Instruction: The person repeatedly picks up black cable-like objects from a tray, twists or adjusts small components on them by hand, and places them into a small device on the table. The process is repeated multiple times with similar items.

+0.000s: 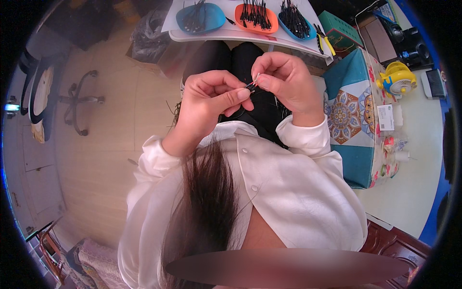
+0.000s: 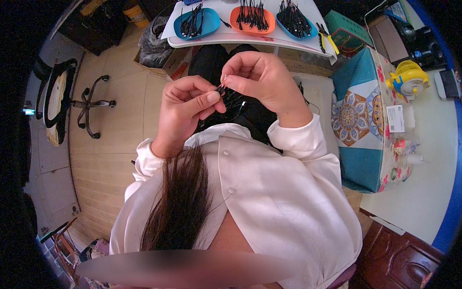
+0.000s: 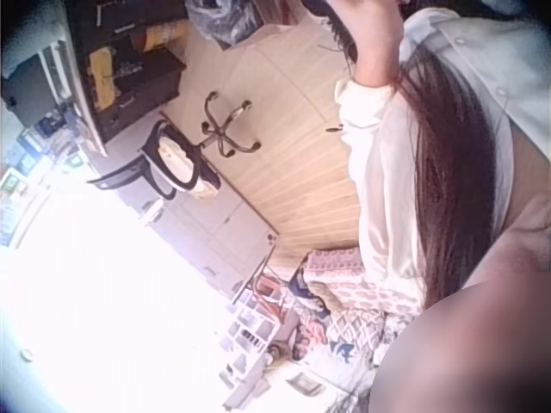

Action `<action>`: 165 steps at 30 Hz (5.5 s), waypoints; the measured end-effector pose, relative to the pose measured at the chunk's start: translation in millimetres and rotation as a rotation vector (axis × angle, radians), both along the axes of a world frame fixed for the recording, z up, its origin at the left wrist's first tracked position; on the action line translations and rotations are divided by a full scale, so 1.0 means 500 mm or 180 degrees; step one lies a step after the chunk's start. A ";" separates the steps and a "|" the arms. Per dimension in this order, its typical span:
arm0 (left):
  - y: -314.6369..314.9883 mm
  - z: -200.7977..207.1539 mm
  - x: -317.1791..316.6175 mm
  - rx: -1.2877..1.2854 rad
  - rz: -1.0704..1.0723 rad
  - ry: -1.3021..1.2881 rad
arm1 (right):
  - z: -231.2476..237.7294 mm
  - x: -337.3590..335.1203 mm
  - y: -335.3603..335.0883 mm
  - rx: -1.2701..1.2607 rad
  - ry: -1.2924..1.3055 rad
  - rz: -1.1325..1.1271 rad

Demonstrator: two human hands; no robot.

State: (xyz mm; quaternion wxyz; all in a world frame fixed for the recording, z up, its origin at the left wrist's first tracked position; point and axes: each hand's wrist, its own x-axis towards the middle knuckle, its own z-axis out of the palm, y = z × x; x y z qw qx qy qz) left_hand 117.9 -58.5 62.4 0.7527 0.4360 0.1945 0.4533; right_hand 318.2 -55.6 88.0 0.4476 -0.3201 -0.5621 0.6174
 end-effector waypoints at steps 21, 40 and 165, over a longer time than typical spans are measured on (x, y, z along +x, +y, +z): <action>0.002 -0.040 -0.015 0.0172 0.0197 0.0146 | -0.078 -0.070 0.004 -0.1098 0.1504 0.0417; 0.055 -0.071 -0.220 -0.0288 0.2108 0.0219 | -0.241 -0.124 0.108 0.0909 -0.2447 0.0078; -0.002 -0.026 -0.026 -0.0458 0.0347 0.0855 | -0.110 -0.067 0.023 -0.1125 0.0824 0.0491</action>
